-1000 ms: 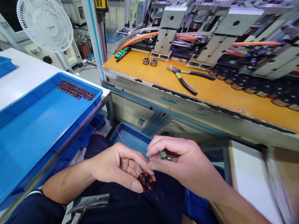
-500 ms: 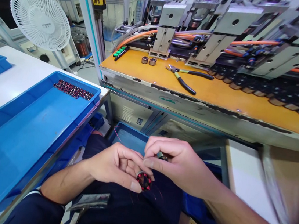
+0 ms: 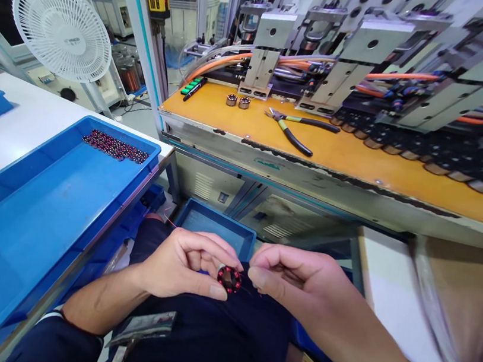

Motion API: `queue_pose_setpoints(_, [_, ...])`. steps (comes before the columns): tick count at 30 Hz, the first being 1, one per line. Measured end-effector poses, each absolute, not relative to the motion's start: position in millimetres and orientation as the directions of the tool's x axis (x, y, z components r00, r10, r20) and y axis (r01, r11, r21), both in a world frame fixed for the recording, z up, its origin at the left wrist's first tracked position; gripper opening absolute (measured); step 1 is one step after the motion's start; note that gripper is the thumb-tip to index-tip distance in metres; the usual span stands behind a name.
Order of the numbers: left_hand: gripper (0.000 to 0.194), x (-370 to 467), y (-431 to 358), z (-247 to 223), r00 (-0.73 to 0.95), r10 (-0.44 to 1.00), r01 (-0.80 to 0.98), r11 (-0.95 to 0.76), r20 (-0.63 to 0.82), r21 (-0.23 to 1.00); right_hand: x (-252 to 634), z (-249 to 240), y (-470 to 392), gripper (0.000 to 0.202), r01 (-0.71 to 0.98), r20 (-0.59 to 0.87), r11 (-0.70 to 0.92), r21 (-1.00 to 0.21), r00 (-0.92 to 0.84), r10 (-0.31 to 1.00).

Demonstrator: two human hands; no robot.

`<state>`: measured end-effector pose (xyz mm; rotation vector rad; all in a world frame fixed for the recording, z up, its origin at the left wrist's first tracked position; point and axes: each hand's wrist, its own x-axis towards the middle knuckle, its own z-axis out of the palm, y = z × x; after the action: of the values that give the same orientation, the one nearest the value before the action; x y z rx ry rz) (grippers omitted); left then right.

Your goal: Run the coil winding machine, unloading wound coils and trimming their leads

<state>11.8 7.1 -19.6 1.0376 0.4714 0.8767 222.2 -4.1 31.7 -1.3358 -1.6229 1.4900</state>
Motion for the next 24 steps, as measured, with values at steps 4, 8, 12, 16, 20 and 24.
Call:
queue_pose_setpoints(4, [0.036,12.2,6.6,-16.9,0.582,0.809,-0.384,0.181,0.086,0.905,219.3,35.9,-5.7,0.020,0.270,-0.309,-0.210,-0.940,-0.406,0.860])
queue_pose_setpoints(8, [0.038,11.9,3.3,-15.2,0.601,0.796,-0.395,0.221,0.069,0.892,214.7,42.3,-6.3,0.020,0.306,-0.281,-0.148,-0.940,-0.455,0.845])
queue_pose_setpoints(12, [0.041,11.9,0.8,-17.8,0.638,0.768,-0.444,0.319,0.046,0.837,213.8,44.0,-10.1,0.023,0.353,-0.218,-0.050,-0.934,-0.454,0.864])
queue_pose_setpoints(16, [0.043,13.3,0.6,-21.3,0.663,0.747,-0.478,0.381,0.041,0.791,214.7,43.3,-17.6,0.027,0.366,-0.168,0.012,-0.931,-0.455,0.874])
queue_pose_setpoints(20, [0.044,14.7,0.5,-21.6,0.666,0.744,-0.484,0.366,0.063,0.795,215.7,41.8,-24.3,0.030,0.402,-0.171,0.025,-0.915,-0.446,0.879])
queue_pose_setpoints(24, [0.054,15.4,-0.5,-21.2,0.647,0.757,-0.482,0.310,0.094,0.819,215.7,39.3,-27.4,0.030,0.380,-0.140,0.044,-0.924,-0.441,0.886])
